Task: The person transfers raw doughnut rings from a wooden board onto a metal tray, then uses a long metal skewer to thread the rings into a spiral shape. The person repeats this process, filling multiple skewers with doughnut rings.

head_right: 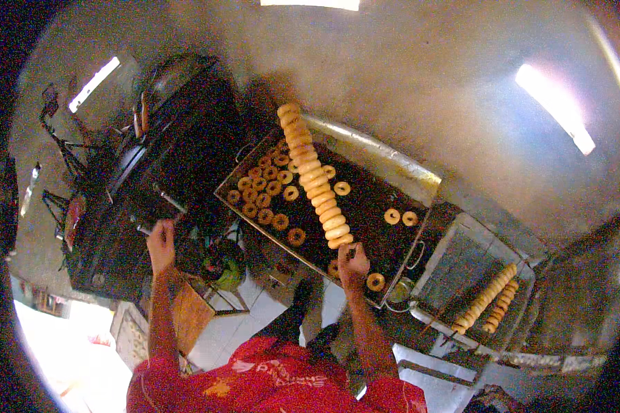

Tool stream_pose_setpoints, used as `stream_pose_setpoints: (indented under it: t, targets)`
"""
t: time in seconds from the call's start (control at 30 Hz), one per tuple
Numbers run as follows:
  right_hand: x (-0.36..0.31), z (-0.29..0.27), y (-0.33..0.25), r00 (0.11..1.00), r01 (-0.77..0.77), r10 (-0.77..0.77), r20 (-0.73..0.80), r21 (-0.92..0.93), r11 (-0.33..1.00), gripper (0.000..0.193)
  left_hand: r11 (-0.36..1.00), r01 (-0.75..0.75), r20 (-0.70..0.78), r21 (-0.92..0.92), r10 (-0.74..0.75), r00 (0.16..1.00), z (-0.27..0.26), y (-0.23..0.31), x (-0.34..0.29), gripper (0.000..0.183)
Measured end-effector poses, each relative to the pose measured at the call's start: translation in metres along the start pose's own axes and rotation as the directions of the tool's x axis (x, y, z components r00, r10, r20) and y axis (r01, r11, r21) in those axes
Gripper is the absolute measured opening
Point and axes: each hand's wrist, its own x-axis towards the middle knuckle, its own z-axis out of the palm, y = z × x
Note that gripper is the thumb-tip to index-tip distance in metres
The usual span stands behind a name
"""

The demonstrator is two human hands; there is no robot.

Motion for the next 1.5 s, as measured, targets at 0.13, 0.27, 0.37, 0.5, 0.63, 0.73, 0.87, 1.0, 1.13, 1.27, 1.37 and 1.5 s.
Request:
stream_pose_setpoints:
  t: [0.13, 0.27, 0.37, 0.5, 0.63, 0.73, 0.87, 1.0, 1.13, 1.27, 1.37, 1.5]
  targets:
    - [0.010, -0.006, 0.106, 0.915, 0.191, -0.326, -0.239, -0.456, 0.869, 0.030, 0.979, 0.158, 0.195, -0.132, -0.130, 0.972, 0.052, -0.082, -0.083, 0.019]
    - [0.012, 0.005, 0.077, 0.948, 0.109, -0.234, -0.215, -0.470, 0.876, 0.030, 0.942, 0.329, 0.178, -0.066, -0.314, 0.933, 0.048, -0.158, -0.133, 0.024]
    - [0.009, 0.009, 0.013, 0.958, 0.097, -0.212, -0.192, -0.480, 0.872, 0.028, 0.979, 0.202, 0.093, 0.041, -0.205, 0.974, 0.021, -0.168, -0.131, 0.027]
    - [-0.004, 0.046, 0.005, 0.961, 0.062, -0.141, -0.240, -0.310, 0.949, 0.026, 0.967, 0.253, 0.085, -0.035, -0.249, 0.965, 0.011, -0.180, -0.109, 0.031]
    - [-0.025, 0.105, 0.093, 0.848, 0.173, -0.246, -0.469, -0.195, 0.966, 0.017, 0.944, 0.183, 0.149, -0.275, -0.147, 0.978, 0.100, -0.195, -0.077, 0.028]
    - [-0.050, 0.110, 0.115, 0.834, -0.009, 0.028, -0.551, 0.038, 0.999, 0.021, 0.900, 0.215, 0.391, -0.379, -0.054, 0.919, 0.153, -0.106, -0.062, 0.023]
    - [-0.066, 0.036, 0.100, 0.676, -0.084, 0.074, -0.733, 0.023, 0.996, 0.025, 0.848, 0.090, 0.538, -0.523, 0.246, 0.806, 0.228, -0.042, -0.061, 0.021]
    - [-0.089, -0.096, 0.120, 0.408, -0.325, -0.055, -0.911, -0.201, 0.924, 0.025, 0.773, -0.101, 0.550, -0.626, 0.530, 0.645, 0.267, 0.058, -0.086, 0.023]
    - [-0.105, -0.215, 0.129, 0.306, -0.598, -0.077, -0.949, -0.255, 0.760, 0.029, 0.746, -0.096, 0.571, -0.659, 0.579, 0.582, 0.284, 0.109, -0.113, 0.024]
    - [-0.095, -0.292, 0.158, 0.242, -0.661, -0.052, -0.969, -0.203, 0.723, 0.028, 0.769, -0.128, 0.621, -0.627, 0.592, 0.514, 0.287, 0.149, -0.136, 0.024]
    - [-0.090, -0.320, 0.198, 0.209, -0.713, -0.036, -0.977, -0.178, 0.678, 0.028, 0.760, -0.236, 0.619, -0.605, 0.636, 0.460, 0.284, 0.183, -0.151, 0.023]
    - [-0.072, -0.329, 0.224, 0.236, -0.724, 0.033, -0.971, -0.153, 0.673, 0.035, 0.765, -0.197, 0.645, -0.613, 0.628, 0.435, 0.292, 0.211, -0.163, 0.021]
